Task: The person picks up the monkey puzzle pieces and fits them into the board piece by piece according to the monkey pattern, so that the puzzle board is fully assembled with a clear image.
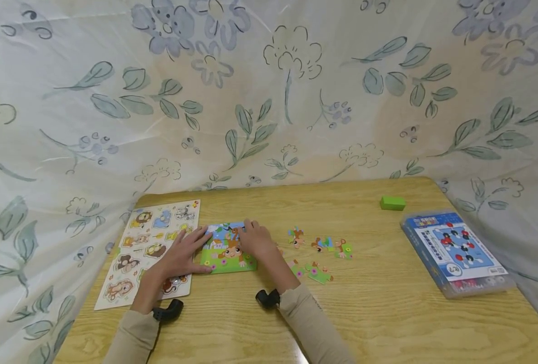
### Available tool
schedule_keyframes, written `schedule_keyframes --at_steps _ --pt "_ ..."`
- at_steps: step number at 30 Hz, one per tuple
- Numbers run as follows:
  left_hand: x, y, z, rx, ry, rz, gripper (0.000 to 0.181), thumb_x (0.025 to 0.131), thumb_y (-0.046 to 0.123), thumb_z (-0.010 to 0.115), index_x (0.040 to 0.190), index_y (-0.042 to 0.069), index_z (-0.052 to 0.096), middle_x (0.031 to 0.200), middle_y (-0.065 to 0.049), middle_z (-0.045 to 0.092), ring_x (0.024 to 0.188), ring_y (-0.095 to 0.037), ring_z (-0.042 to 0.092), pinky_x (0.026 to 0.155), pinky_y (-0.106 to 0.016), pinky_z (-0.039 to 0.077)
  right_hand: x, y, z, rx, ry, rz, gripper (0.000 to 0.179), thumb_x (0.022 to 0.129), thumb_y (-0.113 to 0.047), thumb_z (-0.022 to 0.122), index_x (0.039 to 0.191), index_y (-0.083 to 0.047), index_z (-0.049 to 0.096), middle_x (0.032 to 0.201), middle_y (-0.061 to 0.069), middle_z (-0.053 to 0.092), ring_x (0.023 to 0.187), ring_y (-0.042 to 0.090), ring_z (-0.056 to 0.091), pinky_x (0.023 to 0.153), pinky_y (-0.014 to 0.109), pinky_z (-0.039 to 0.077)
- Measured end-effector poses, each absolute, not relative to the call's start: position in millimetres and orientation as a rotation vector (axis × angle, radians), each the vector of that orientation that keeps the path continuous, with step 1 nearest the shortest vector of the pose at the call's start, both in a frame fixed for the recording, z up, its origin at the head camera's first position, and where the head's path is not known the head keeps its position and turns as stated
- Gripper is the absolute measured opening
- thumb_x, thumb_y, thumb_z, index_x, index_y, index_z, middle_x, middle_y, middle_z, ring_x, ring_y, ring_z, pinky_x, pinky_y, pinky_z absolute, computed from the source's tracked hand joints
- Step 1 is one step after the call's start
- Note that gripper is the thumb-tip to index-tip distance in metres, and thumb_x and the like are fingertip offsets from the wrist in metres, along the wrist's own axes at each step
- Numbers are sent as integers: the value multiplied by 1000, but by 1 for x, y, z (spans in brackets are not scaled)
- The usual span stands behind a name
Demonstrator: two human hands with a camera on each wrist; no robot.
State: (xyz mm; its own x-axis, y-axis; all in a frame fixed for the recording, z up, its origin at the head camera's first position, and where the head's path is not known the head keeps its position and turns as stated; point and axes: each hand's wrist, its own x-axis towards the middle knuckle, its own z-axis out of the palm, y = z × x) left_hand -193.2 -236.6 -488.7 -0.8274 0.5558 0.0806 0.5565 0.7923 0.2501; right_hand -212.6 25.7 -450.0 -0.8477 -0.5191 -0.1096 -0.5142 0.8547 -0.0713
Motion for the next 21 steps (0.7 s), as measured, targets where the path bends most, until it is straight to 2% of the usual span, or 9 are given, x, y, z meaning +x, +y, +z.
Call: schedule_keyframes --at_steps 5,12,17,21 --pt "-191 -237 -490 -910 -2958 -398 104 74 74 64 153 14 32 160 -13 27 147 -35 28 116 -66 13 -202 23 -448 -783 2911 -22 66 98 -53 45 150 -13 39 141 11 41 134 27 42 103 42 45" --pt "-186 -237 -494 -872 -3016 -443 104 75 72 66 155 17 28 162 -10 22 150 -33 22 118 -63 8 -190 18 -453 -695 2901 -8 77 94 -61 44 153 -12 32 157 9 32 145 24 33 115 49 34" --pt "-186 -237 -493 -867 -3026 -448 103 75 70 67 155 17 28 162 -10 22 150 -33 23 119 -63 7 -191 17 -457 -683 2870 -28 82 92 -64 46 154 -13 30 160 10 28 148 24 29 117 51 31" --pt "-190 -237 -492 -858 -3028 -405 103 76 72 65 155 18 27 162 -9 22 150 -32 23 119 -62 7 -198 21 -451 -699 2801 -153 78 93 -59 50 154 -16 29 161 13 24 149 27 28 116 51 34"
